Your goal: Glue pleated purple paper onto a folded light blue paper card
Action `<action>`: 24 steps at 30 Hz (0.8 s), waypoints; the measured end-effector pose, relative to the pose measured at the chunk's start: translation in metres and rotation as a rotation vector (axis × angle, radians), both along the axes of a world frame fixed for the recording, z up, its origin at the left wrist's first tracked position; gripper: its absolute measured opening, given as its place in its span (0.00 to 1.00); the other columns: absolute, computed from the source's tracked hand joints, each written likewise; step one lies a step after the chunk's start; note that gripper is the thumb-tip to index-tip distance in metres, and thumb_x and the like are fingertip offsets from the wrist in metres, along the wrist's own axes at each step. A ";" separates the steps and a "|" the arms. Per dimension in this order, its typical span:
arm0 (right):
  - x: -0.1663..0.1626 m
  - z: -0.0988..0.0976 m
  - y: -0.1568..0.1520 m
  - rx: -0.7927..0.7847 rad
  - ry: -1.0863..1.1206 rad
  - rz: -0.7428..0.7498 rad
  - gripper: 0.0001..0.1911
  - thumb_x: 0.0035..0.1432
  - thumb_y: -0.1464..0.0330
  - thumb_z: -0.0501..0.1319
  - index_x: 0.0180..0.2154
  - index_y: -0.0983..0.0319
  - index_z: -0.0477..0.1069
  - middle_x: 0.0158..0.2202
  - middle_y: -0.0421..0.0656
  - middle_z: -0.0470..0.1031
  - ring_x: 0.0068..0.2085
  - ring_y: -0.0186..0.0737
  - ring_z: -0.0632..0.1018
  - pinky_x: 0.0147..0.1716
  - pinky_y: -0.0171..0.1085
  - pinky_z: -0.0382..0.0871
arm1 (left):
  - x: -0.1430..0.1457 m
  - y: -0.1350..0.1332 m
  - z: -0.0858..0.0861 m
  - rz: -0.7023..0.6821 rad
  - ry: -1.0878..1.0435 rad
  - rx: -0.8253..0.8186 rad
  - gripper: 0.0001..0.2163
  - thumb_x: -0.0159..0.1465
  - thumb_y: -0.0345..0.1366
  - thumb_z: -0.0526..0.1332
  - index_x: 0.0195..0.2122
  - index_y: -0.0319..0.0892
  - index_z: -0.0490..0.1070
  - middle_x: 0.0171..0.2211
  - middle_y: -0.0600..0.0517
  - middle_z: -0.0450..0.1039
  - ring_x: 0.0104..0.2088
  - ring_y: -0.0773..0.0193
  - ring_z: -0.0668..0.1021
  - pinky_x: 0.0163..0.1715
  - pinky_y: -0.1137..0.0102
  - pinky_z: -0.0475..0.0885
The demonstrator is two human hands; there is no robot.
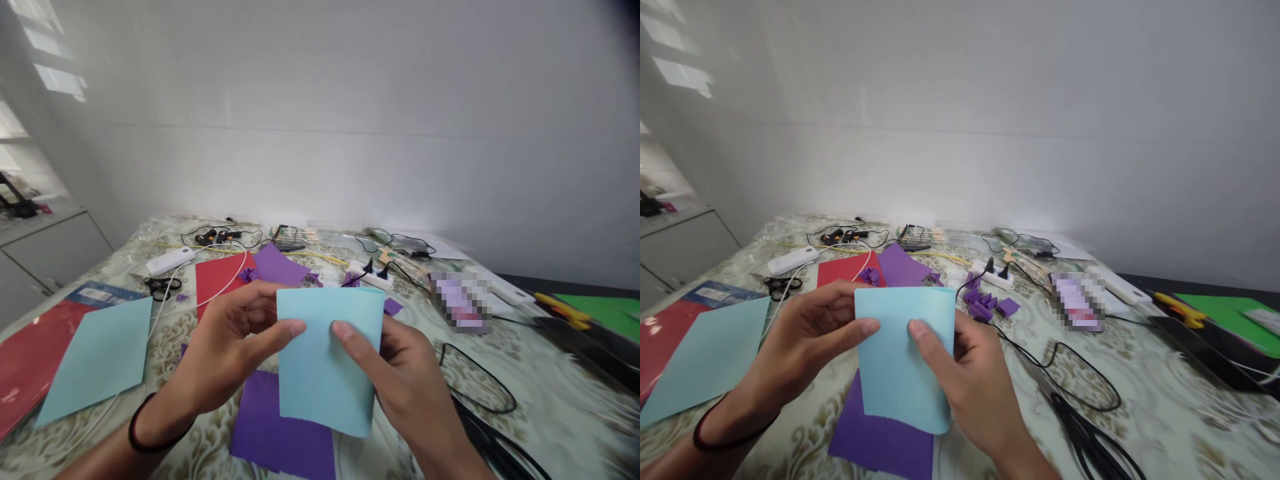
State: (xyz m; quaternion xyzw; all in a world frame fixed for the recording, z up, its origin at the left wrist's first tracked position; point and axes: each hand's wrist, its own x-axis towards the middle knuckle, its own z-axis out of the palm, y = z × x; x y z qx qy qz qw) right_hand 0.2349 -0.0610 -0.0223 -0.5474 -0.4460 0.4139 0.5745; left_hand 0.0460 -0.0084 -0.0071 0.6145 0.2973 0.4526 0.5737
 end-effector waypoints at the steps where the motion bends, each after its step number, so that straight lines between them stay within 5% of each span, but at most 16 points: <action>1: 0.000 -0.001 -0.001 -0.006 -0.022 0.008 0.23 0.54 0.47 0.73 0.29 0.60 0.77 0.24 0.40 0.75 0.25 0.37 0.73 0.21 0.32 0.69 | -0.001 0.000 0.000 0.025 -0.005 0.010 0.05 0.65 0.35 0.73 0.42 0.47 0.83 0.35 0.55 0.86 0.36 0.66 0.87 0.36 0.78 0.81; 13: 0.000 0.000 -0.002 -0.013 -0.119 0.026 0.23 0.56 0.47 0.71 0.26 0.59 0.75 0.22 0.39 0.70 0.24 0.36 0.71 0.19 0.32 0.68 | -0.004 -0.003 0.003 0.135 0.082 0.070 0.03 0.64 0.34 0.73 0.33 0.44 0.82 0.24 0.58 0.79 0.24 0.73 0.78 0.23 0.83 0.72; 17: 0.003 -0.003 -0.001 -0.007 -0.132 0.050 0.23 0.56 0.47 0.71 0.27 0.60 0.76 0.22 0.40 0.72 0.24 0.37 0.72 0.19 0.32 0.68 | -0.007 -0.002 0.002 0.132 0.129 0.125 0.07 0.64 0.36 0.74 0.43 0.50 0.84 0.25 0.59 0.79 0.23 0.73 0.76 0.22 0.82 0.71; 20: 0.007 -0.008 0.002 0.030 -0.150 0.143 0.24 0.58 0.46 0.69 0.27 0.61 0.77 0.23 0.41 0.73 0.24 0.37 0.72 0.19 0.33 0.69 | -0.007 -0.001 0.000 0.156 0.205 0.228 0.13 0.65 0.37 0.73 0.50 0.58 0.85 0.30 0.59 0.85 0.21 0.73 0.73 0.20 0.81 0.69; 24: 0.009 -0.010 0.007 0.072 -0.141 0.238 0.22 0.61 0.49 0.69 0.31 0.61 0.78 0.24 0.41 0.75 0.24 0.37 0.74 0.20 0.32 0.70 | -0.007 -0.002 -0.001 0.210 0.240 0.313 0.11 0.65 0.35 0.72 0.46 0.60 0.86 0.44 0.58 0.87 0.26 0.71 0.81 0.25 0.79 0.75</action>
